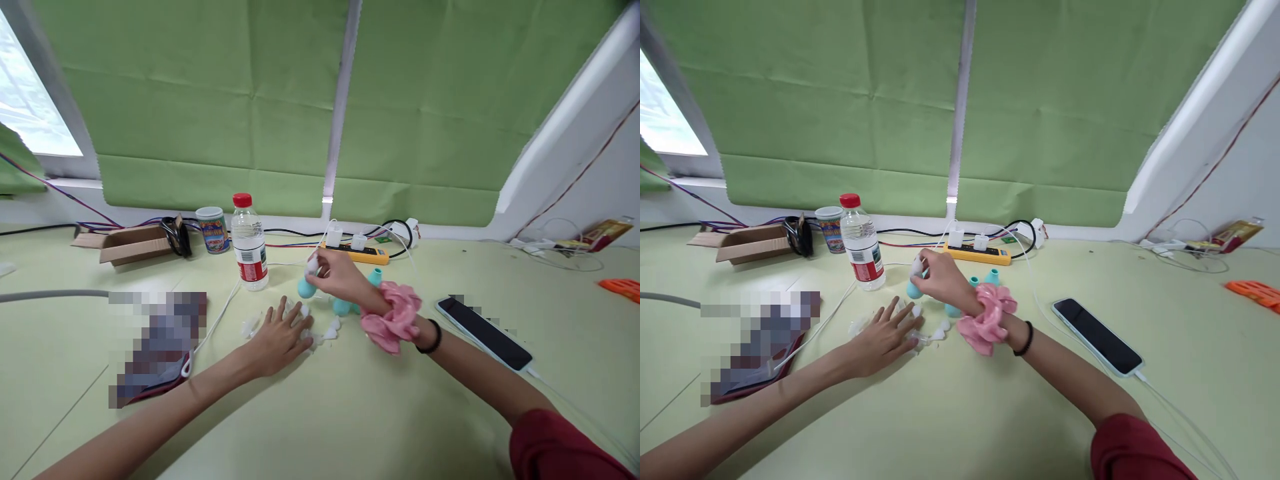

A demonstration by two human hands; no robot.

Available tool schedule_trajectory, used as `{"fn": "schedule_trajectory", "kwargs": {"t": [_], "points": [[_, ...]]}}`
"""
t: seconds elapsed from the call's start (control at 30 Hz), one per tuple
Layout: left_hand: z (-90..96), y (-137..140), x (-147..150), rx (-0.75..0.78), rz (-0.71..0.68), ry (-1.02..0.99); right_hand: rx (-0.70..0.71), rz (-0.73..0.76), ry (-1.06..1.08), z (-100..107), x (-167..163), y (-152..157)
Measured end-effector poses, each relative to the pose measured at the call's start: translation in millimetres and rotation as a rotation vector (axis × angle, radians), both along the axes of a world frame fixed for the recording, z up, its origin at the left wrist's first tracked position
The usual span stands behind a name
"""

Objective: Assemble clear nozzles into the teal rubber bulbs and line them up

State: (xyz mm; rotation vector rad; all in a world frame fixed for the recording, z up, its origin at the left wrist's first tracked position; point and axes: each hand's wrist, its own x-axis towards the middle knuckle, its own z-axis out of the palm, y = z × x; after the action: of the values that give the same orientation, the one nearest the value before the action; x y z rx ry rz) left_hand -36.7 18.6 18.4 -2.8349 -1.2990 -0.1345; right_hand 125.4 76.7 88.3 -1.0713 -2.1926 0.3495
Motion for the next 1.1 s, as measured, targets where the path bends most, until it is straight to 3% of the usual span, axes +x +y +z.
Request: {"fn": "schedule_trajectory", "kwargs": {"t": [0.1,0.33,0.5,0.63,0.73,0.83,0.97,1.1], "points": [[5.7,-5.2,-0.2,0.037,-0.031,0.030,0.056,-0.057,-0.154,-12.1,-14.5,16.7],[27.5,-2.0,-12.6,0.001,-0.178,0.055,0.069,-0.121,-0.204,-32.1,-23.3,32.1],[49.8,4.3,-28.7,-0.074,-0.074,0.040,0.157,-0.151,-0.156,-27.1,-13.5,4.8],[60.0,4.0,-38.8,-0.271,0.094,0.128,0.251,0.073,-0.178,-41.5,-2.3,-39.1],[57.4,3.8,-39.1,-0.456,0.229,0.211,0.255,0.247,-0.306,-62.3,4.2,-66.3],[48.6,5.7,-34.5,-0.522,0.283,0.257,0.210,0.287,-0.451,-78.1,7.0,-76.9],[38.6,9.2,-32.2,-0.459,0.228,0.260,0.224,0.225,-0.472,-86.9,6.4,-72.6],[29.0,13.0,-36.1,-0.285,0.102,0.217,0.267,0.111,-0.403,-91.9,6.0,-67.9]]}}
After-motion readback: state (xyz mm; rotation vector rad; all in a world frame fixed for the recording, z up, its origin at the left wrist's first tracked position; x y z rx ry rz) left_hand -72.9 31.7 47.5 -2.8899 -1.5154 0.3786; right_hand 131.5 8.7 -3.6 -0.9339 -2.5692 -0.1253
